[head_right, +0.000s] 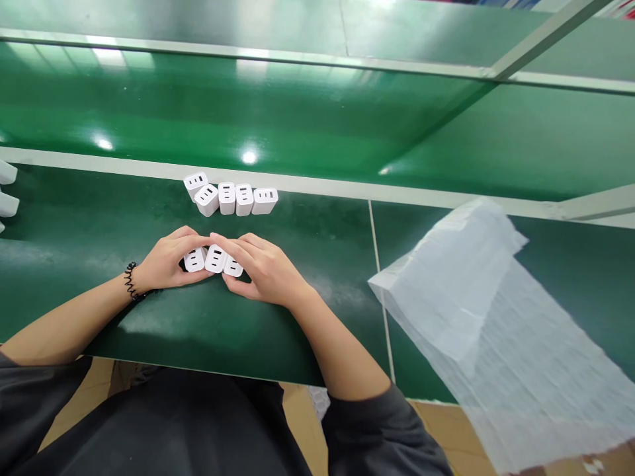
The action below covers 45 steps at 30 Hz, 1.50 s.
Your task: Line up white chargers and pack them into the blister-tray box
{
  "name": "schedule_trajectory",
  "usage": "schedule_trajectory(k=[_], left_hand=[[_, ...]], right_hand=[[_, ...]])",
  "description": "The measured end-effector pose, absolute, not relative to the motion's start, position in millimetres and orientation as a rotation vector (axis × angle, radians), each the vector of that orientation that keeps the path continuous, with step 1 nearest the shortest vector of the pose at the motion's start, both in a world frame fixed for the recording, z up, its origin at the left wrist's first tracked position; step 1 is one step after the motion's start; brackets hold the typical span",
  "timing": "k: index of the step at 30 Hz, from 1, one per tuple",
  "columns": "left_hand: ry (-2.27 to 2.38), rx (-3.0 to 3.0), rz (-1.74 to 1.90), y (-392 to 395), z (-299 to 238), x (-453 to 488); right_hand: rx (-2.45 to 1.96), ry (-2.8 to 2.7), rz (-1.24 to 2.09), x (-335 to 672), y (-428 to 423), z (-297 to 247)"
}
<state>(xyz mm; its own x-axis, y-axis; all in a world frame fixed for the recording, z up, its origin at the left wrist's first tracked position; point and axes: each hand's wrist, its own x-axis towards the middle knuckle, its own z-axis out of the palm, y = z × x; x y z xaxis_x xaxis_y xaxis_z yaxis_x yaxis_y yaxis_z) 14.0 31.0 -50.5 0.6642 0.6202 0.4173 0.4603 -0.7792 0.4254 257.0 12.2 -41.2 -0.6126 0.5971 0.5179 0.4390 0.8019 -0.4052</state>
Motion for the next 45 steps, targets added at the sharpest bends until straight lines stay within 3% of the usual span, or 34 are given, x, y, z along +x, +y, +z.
schedule_trajectory(k=[17,27,38,45], left_hand=[[0.872,2.627,0.782,31.1,-50.6,14.8],[0.89,2.598,0.738,31.3,-48.3,14.7],[0.876,2.601,0.754,31.9,-48.2,15.0],[0.705,2.417,0.956,31.5,-43.6,16.9]], right_hand=[[-0.835,-2.34,0.143,260.1,10.8,-34.8],[-1.105,-2.214,-0.149,261.2,3.9,-21.5],[-1.12,-2.108,0.347,260.3,4.4,-24.0],[-1.127,-2.227,0.405,262.1,4.3,-27.5]])
